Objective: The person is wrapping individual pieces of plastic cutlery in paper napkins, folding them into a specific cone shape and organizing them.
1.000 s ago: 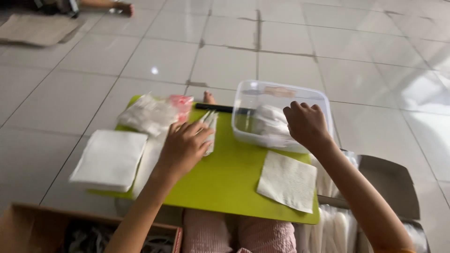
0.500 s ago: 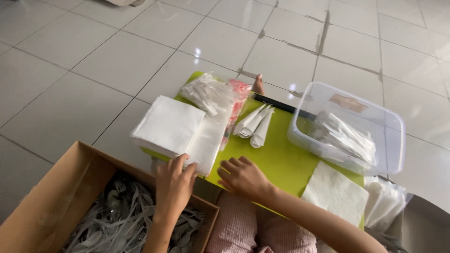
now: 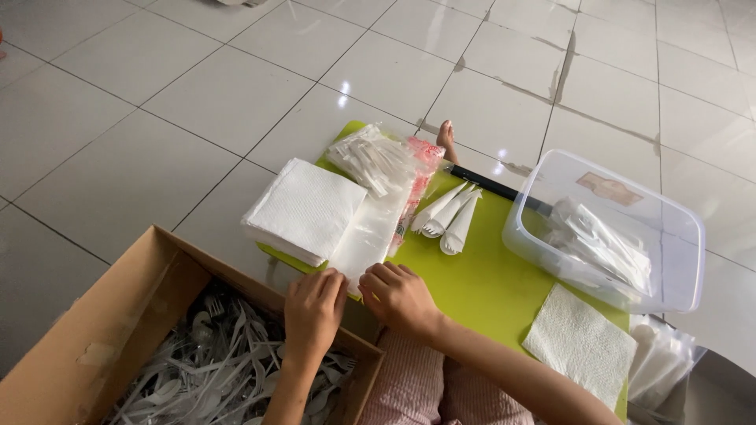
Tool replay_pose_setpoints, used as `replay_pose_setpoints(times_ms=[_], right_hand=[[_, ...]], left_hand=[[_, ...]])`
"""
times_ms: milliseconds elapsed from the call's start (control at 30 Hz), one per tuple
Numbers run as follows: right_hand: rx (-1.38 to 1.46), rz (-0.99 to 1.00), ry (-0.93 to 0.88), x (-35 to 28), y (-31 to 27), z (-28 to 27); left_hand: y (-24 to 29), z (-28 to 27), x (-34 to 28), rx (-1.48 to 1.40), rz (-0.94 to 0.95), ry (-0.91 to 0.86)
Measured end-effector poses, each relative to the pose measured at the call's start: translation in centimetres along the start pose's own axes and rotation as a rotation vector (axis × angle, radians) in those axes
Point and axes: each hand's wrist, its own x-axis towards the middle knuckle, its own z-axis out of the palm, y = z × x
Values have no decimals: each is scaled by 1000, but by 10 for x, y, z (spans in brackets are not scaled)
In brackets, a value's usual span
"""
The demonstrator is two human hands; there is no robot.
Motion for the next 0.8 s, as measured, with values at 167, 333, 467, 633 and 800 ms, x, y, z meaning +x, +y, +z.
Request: replay_pose_setpoints(times_ms=[167, 333, 467, 633, 800], right_hand=[[7, 44, -54, -1, 4, 7], [55, 87, -47, -1, 6, 10], [129, 149, 13, 2, 5, 14], [132, 169, 34, 4, 3, 13], [71, 175, -10, -4, 11, 26]], left_hand=[[-3, 8, -7, 20, -39, -28], [-5, 11, -4, -7, -83, -74], [-9, 14, -3, -18, -103, -265], [0, 8, 0, 50, -125, -378], [3, 13, -9, 45, -156, -362]])
